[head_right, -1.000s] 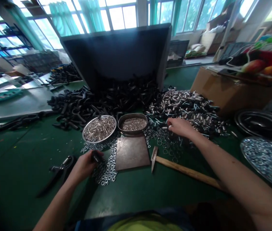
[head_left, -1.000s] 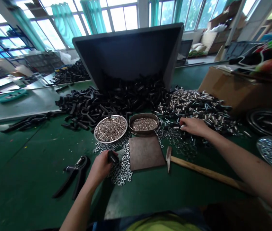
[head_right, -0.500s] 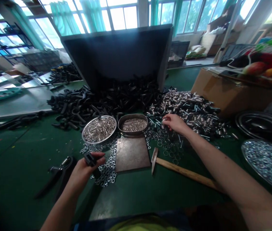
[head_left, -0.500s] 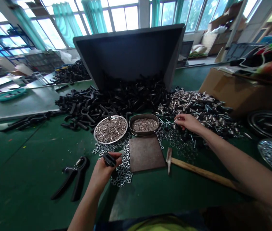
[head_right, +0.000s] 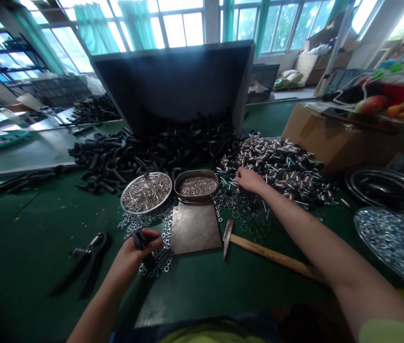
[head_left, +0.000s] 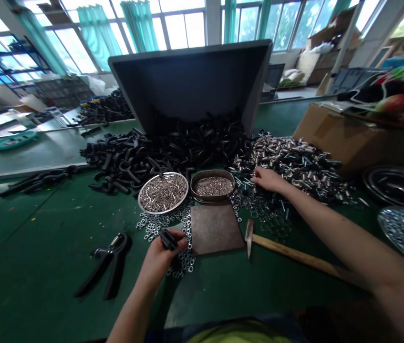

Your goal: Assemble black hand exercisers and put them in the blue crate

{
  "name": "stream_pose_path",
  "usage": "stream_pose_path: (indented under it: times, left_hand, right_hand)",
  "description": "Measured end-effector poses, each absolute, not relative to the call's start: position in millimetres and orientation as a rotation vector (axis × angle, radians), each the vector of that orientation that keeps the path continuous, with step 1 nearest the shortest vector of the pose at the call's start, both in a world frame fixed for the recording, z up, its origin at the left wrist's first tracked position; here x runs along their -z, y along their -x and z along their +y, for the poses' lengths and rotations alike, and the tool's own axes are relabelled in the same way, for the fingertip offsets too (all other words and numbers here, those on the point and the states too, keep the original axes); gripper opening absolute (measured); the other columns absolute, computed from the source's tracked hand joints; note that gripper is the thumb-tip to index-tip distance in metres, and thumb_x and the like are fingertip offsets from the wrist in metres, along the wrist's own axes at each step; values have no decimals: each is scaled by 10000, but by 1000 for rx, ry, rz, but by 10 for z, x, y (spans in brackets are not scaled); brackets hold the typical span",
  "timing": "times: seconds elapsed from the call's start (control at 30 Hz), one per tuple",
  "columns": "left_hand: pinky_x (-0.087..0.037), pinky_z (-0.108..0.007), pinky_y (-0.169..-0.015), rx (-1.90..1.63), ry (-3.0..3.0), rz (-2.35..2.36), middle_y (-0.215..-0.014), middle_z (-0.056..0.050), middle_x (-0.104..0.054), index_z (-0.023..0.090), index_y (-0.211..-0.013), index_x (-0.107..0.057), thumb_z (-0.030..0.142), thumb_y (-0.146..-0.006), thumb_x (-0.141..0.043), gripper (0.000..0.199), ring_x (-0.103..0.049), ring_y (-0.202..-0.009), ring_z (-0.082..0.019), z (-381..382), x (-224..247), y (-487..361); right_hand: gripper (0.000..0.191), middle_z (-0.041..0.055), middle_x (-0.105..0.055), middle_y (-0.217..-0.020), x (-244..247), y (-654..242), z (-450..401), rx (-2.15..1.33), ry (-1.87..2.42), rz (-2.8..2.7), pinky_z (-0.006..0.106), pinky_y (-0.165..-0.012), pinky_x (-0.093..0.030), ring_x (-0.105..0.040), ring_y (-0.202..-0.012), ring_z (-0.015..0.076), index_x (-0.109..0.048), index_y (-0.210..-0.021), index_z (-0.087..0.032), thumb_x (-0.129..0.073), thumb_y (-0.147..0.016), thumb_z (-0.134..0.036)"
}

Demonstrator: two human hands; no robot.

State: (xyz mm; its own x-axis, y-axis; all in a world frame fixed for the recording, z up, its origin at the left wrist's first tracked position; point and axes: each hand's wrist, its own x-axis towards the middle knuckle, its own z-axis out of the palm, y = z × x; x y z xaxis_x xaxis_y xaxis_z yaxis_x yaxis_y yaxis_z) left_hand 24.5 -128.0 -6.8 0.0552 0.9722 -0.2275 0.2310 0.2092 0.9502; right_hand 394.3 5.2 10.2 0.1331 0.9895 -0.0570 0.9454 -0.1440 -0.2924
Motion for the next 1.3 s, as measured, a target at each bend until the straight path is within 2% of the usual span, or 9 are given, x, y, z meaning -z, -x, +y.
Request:
stream_pose_path:
  times: [0.13,0.2,0.33,0.47,0.6,0.83,1.0,1.17,1.3]
  left_hand:
    - [-487,-292,-742,-938,-968,1273,-782,-22,-671,145,-905,-653,315,-613,-772,358,-636,-725,-165,-1318,93,-338]
    - [-501,-276,-739,-973,-801,1196,-757,-20,-670,143,-889,-647,275,-605,-785,342,-644,-710,-148,-1345,82,-426]
    - [-519,-235,-702,-1040,-560,1044,-689,-5,-647,137,-777,-616,189,-562,-810,294,-640,-665,-119,-1421,35,-665]
    - [-515,-211,-668,-1075,-468,971,-656,10,-633,131,-786,-619,168,-545,-822,316,-619,-611,-93,-1511,7,-864]
    - [-503,-227,-680,-1084,-446,963,-701,-19,-672,120,-850,-640,183,-536,-831,373,-627,-625,-108,-1584,-5,-938]
    - [-467,-259,-725,-1105,-769,1029,-753,-21,-682,154,-822,-668,222,-638,-765,219,-623,-708,-141,-1649,20,-875]
    - [-450,-267,-759,-1105,-1177,1194,-814,-38,-671,179,-772,-686,255,-695,-706,110,-610,-794,-172,-1650,62,-841]
    - [-354,-187,-461,-944,-714,1048,-598,27,-538,157,-839,-587,350,-703,-702,263,-443,-457,-67,-1668,176,-948]
    - [-208,-122,-396,-803,-299,845,-531,80,-391,154,-756,-482,264,-625,-759,325,-272,-411,-8,-1687,225,-1085]
  right_hand:
    - [293,84,-674,-980,-134,-3869,-93,-281,2087,-1882,299,-735,-427,-604,-870,212,-626,-1049,-179,-504,-824,-322]
    - [311,66,-681,-932,-173,-3786,-221,-336,1985,-1858,295,-702,-443,-615,-778,188,-648,-1025,-185,-470,-850,-371]
    - [307,26,-640,-679,-244,-3418,-652,-869,1596,-1633,283,-529,-446,-553,-524,137,-652,-949,-167,-548,-806,-418]
    - [256,8,-641,-685,-273,-2902,-1190,-1425,1217,-1413,281,-552,-483,-582,-559,125,-639,-896,-179,-684,-717,-356]
    - [229,9,-625,-775,-197,-2557,-1477,-1619,1021,-1231,273,-551,-507,-597,-629,127,-647,-793,-181,-749,-644,-322]
    - [280,-26,-601,-679,20,-2436,-1491,-1671,1070,-946,229,-488,-438,-531,-505,79,-631,-843,-184,-764,-638,-320]
    - [299,-1,-636,-723,-21,-2452,-1465,-1473,1231,-1083,295,-638,-499,-614,-681,157,-626,-868,-202,-755,-637,-340]
    - [158,31,-628,-883,-145,-2472,-1469,-1049,1271,-1403,332,-730,-520,-624,-789,186,-652,-825,-231,-704,-697,-308]
    - [120,43,-622,-912,-240,-2434,-1537,-976,1208,-1453,347,-706,-541,-618,-789,194,-653,-829,-256,-686,-720,-294]
